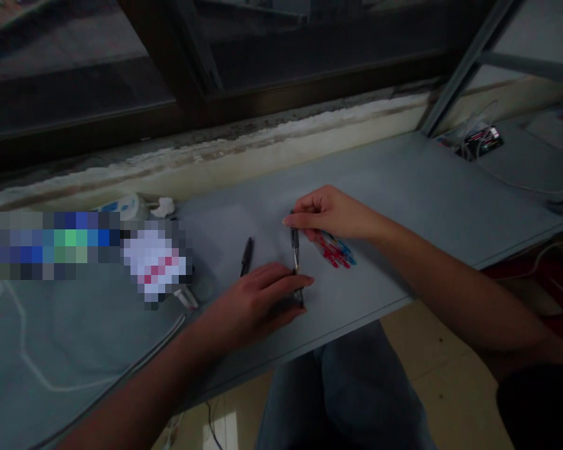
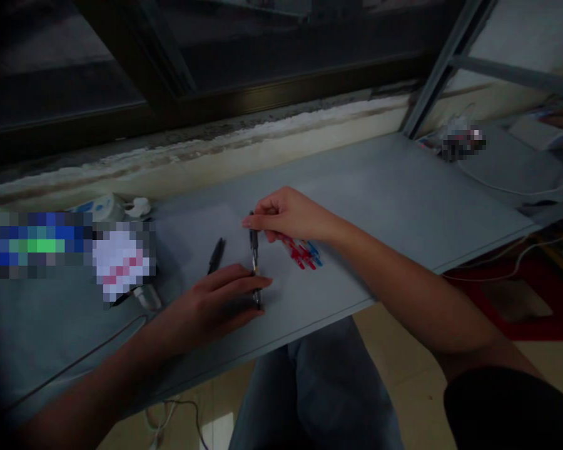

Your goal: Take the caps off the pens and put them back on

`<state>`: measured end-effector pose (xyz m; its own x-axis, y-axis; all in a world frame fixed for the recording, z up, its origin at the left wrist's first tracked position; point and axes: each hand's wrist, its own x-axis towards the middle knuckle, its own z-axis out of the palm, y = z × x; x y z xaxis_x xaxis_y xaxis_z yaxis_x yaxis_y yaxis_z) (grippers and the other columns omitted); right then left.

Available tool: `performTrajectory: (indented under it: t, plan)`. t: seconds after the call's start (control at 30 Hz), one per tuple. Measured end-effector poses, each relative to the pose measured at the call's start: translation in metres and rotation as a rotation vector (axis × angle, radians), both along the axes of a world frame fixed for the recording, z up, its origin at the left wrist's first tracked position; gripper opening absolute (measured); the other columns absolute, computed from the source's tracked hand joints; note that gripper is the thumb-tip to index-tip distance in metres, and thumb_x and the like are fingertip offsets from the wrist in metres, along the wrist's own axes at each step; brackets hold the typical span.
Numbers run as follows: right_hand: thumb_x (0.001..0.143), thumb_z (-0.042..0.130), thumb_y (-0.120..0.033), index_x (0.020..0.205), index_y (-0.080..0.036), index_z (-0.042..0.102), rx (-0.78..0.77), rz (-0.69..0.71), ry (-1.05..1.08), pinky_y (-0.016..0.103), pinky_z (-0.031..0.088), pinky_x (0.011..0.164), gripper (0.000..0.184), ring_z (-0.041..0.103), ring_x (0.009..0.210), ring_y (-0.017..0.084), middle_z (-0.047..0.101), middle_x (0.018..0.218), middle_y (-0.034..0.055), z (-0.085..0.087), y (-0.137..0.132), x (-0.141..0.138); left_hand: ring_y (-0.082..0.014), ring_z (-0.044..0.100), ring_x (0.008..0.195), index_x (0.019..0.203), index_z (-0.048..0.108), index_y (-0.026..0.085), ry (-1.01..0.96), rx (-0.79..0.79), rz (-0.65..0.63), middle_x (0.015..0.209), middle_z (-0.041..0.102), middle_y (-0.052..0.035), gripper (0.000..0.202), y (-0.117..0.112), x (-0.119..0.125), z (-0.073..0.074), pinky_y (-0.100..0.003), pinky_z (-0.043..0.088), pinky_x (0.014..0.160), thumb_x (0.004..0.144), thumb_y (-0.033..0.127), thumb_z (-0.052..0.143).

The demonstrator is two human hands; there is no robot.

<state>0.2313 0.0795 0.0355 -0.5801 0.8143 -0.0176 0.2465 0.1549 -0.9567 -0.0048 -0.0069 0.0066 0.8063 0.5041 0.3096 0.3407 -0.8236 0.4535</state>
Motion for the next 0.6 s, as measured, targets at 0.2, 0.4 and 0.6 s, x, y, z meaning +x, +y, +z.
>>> performTrajectory:
  t: [0.2,0.4,0.6]
  plan:
    - [0.091,0.072,-0.047,0.075,-0.014,0.063,0.037,0.064,-0.048,0.023,0.036,0.051,0.038,0.048,0.051,0.007,0.061,0.059,-0.0029,-0.0083,-0.0014,-0.0065,-0.0183,0.070,0.089,0.124,0.061,0.020,0.006,0.057,0.012,0.099,0.071,-0.0051,0.019,-0.0038,0.0034,0.0016,-0.031,0.059,0.078,0.106,0.025,0.059]
    - [0.095,0.069,-0.040,0.077,-0.014,0.062,0.068,0.070,-0.082,0.023,0.038,0.055,0.032,0.051,0.053,0.007,0.063,0.062,-0.0023,-0.0091,-0.0013,-0.0076,-0.0173,0.069,0.087,0.123,0.061,0.020,-0.002,0.025,0.010,0.097,0.069,-0.0046,0.020,-0.0041,0.0021,0.0011,-0.029,0.058,0.075,0.103,0.020,0.060]
    - [0.095,0.070,-0.040,0.081,-0.014,0.063,0.062,0.079,-0.084,0.023,0.037,0.055,0.030,0.051,0.054,0.007,0.063,0.062,-0.0027,-0.0076,-0.0009,-0.0069,-0.0167,0.069,0.088,0.125,0.062,0.020,0.005,-0.012,0.025,0.101,0.069,-0.0050,0.023,-0.0034,0.0002,-0.0003,-0.028,0.058,0.075,0.102,0.022,0.064]
